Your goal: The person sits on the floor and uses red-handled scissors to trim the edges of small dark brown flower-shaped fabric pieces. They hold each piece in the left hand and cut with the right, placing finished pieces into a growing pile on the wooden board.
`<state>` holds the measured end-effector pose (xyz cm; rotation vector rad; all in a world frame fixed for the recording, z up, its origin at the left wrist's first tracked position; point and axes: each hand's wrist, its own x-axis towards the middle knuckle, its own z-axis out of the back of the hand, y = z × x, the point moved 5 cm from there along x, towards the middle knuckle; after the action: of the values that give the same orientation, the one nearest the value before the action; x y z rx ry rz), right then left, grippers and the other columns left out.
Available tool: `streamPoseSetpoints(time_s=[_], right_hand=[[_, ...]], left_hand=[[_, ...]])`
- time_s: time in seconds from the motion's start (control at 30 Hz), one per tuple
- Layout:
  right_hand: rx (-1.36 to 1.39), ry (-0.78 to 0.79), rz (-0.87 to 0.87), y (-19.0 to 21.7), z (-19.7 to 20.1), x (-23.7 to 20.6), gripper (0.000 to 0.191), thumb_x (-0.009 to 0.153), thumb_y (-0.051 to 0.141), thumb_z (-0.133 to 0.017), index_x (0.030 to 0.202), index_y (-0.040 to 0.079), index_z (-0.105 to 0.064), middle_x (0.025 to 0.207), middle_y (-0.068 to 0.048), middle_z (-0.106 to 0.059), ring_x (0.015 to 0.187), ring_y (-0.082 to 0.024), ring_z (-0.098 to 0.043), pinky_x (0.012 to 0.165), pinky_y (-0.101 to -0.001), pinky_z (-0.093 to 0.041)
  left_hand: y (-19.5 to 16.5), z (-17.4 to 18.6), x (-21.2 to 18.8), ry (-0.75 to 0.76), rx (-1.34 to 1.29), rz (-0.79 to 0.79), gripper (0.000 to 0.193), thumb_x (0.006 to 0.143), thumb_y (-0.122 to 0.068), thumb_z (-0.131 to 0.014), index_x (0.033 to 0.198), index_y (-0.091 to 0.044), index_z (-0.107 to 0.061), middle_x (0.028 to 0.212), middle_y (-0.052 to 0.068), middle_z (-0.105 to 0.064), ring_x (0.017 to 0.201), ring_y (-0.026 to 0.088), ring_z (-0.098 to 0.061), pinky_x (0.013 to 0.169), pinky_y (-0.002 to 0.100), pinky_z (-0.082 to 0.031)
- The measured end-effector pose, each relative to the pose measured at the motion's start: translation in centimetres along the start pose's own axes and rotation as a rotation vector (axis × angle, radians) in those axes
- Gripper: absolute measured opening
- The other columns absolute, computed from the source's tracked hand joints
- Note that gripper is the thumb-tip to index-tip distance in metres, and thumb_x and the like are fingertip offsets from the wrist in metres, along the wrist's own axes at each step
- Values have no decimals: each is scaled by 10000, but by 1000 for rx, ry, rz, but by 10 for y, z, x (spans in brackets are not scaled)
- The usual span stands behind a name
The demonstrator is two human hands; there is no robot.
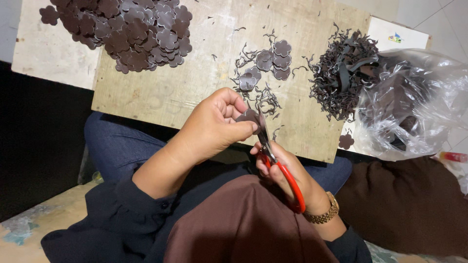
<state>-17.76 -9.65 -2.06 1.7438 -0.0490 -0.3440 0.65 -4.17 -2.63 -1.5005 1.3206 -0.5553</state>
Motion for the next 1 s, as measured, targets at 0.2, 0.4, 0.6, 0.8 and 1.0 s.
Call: streamPoseSetpoints(time_s=[0.2,0.4,0.6,0.8,1.0], right_hand=[[168,-28,-98,-10,0,-3,667,1024,546,-537,1377,-17,-477,932,-24,-481,772,-97,-377,701,-239,-358],[163,-33,-97,-14,2,-4,655,1026,550,-540,1353,-16,-499,922,-21,-479,773,-91,-375,699,-233,-355],[170,-37,-92,-14,1,-4,657,1031,551,-547,1347,-24,-495,926,-18,-467,794,-92,-374,713,-236,-355],[57,-7,-33,-10,-1,-1,702,1022,592,-530,1399,5,-456,965,-23,-497,822,-93,-419,747,-237,-398],[72,-32,-28,-11,0,0,703,1032,597,-524,1393,-4,-467,953,-25,-475,824,-100,-393,746,-239,-369]], left_hand=[[1,-1,1,17,-23,-19,263,860,22,-732,1028,-8,-532,868,62,-701,741,73,-654,641,219,-535],[4,4,2,2,-2,-17,262,868,13,-735,1040,-15,-539,861,62,-690,735,77,-650,650,220,-539],[5,2,2,18,-89,-41,254,878,25,-728,1036,-20,-534,919,68,-707,795,76,-666,700,220,-551],[1,-4,-1,45,-113,-22,247,883,34,-704,1027,-26,-513,951,77,-719,820,89,-689,716,242,-589],[3,-4,-1,36,-103,-21,257,894,36,-710,1037,-16,-503,942,100,-714,817,108,-697,721,255,-590]])
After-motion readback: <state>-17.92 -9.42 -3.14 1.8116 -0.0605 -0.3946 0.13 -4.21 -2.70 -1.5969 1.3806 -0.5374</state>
